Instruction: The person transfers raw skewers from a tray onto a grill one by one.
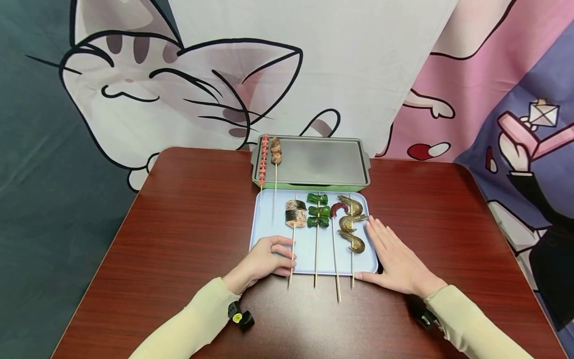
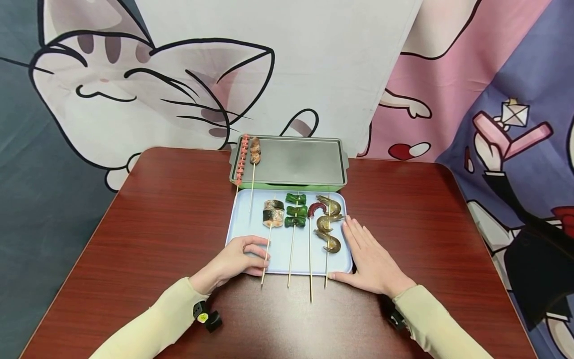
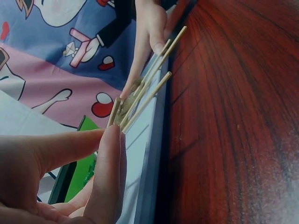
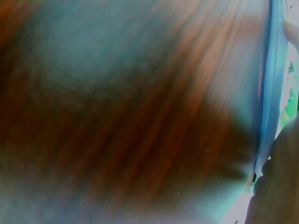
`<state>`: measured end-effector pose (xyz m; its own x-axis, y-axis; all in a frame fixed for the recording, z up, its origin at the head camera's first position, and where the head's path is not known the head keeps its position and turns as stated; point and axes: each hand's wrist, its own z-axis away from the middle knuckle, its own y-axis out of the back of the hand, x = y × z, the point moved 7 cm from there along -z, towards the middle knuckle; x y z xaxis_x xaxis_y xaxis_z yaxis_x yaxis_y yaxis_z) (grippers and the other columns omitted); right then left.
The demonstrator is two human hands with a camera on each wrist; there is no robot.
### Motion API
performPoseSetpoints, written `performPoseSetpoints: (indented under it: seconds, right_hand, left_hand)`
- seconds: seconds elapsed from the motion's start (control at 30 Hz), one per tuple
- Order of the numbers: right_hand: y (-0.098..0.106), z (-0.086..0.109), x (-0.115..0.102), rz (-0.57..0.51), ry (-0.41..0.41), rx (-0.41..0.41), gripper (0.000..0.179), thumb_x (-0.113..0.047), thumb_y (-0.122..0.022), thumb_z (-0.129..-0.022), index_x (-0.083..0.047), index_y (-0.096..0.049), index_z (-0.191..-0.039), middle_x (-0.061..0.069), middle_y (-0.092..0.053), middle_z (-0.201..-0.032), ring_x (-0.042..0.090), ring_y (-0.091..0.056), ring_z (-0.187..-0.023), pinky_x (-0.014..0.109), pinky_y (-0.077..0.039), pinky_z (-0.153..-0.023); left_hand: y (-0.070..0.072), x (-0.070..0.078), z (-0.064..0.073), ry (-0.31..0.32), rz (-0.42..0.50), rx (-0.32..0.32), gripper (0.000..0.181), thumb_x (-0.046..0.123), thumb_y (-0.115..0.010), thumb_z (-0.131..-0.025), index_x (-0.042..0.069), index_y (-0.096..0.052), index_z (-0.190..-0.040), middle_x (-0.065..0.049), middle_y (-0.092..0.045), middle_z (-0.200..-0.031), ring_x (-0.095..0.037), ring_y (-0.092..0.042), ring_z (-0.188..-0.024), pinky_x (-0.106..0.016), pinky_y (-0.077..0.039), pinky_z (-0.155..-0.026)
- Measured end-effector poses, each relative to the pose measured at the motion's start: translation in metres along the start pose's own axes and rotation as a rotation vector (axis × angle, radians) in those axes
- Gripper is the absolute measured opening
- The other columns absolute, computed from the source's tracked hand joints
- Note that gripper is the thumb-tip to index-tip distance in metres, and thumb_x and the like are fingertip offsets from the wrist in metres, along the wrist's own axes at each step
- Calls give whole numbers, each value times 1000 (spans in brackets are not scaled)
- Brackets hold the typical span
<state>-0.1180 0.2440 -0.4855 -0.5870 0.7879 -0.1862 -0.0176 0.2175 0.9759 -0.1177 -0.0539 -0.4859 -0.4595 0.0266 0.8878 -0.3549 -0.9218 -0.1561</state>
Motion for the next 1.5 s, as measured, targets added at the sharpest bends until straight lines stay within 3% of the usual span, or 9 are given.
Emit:
performPoseSetpoints:
  seconds: [0.33, 0.93, 1.27, 1.5]
  right_hand:
    - [-2, 0, 1, -6, -10, -16, 122, -77, -67, -80, 7, -23, -158, 22, -13, -167, 39, -17, -151, 43, -11, -126]
    - [3, 1, -3, -6, 8, 9, 119, -74, -67, -82, 8, -25, -157, 25, -17, -165, 43, -22, -149, 49, -19, -124]
    - [2, 0, -2, -3, -3, -10, 119, -74, -67, -83, 8, -24, -157, 24, -16, -165, 42, -20, -149, 49, -18, -124]
    - [2, 0, -2, -5, -10, -22, 119, -74, -66, -83, 8, -23, -157, 24, -15, -165, 42, -20, -150, 48, -17, -125]
  left_hand:
    - [4, -3, 1, -35, -13, -6, 52, -13, -71, -86, -11, -53, -135, -22, -68, -101, -24, -72, -79, -38, -65, -71]
    - [-1, 2, 11, -66, -39, -18, 48, -13, -71, -84, -12, -56, -130, -23, -67, -100, -23, -71, -76, -38, -65, -68]
    - [-13, 13, 20, -96, -84, -53, 48, -12, -73, -83, -9, -59, -130, -14, -67, -94, -21, -70, -71, -37, -64, -65]
    - [-18, 27, 19, -136, -115, -59, 49, -10, -74, -84, -8, -60, -130, -16, -68, -93, -23, -71, -72, -37, -65, -66]
